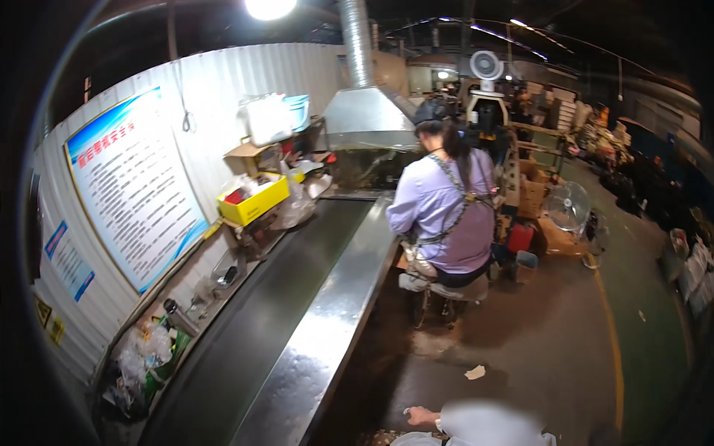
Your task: Applying adhesive to shoes and processing them through a lasting machine.
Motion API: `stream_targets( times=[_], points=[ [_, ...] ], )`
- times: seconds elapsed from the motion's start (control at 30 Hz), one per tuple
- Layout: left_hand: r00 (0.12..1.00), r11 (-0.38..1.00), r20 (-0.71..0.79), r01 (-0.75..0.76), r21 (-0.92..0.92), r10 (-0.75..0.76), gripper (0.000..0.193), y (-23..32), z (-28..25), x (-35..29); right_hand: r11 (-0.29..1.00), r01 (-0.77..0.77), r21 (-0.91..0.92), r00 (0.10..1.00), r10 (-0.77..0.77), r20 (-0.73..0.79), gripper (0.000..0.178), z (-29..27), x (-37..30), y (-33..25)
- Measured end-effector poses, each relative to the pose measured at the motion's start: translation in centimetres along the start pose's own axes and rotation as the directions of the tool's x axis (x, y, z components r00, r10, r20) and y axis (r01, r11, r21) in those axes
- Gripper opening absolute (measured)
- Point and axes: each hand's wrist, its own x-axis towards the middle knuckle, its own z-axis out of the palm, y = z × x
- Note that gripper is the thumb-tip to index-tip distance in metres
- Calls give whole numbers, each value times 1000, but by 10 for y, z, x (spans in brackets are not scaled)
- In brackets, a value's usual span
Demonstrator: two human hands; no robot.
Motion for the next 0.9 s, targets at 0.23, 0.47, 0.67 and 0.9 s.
stream_targets(
  times=[0.23,0.47,0.67,0.9],
  points=[
    [992,999,-117,41,-24,-43,42,-8,-29,-5,974,196,-116,980,-198,-6,54,-12,-7,-70],
    [971,994,-213,102,-38,-108,43,-18,-51,-3,681,726,-99,643,-723,-252,34,-53,3,-176],
    [933,989,-328,141,-38,-145,44,-26,-70,-9,466,860,-207,415,-876,-246,30,-58,74,-255],
    [866,981,-462,183,-58,-189,44,-33,-97,-28,593,731,-338,622,-783,-31,32,-40,102,-305]
  ],
)
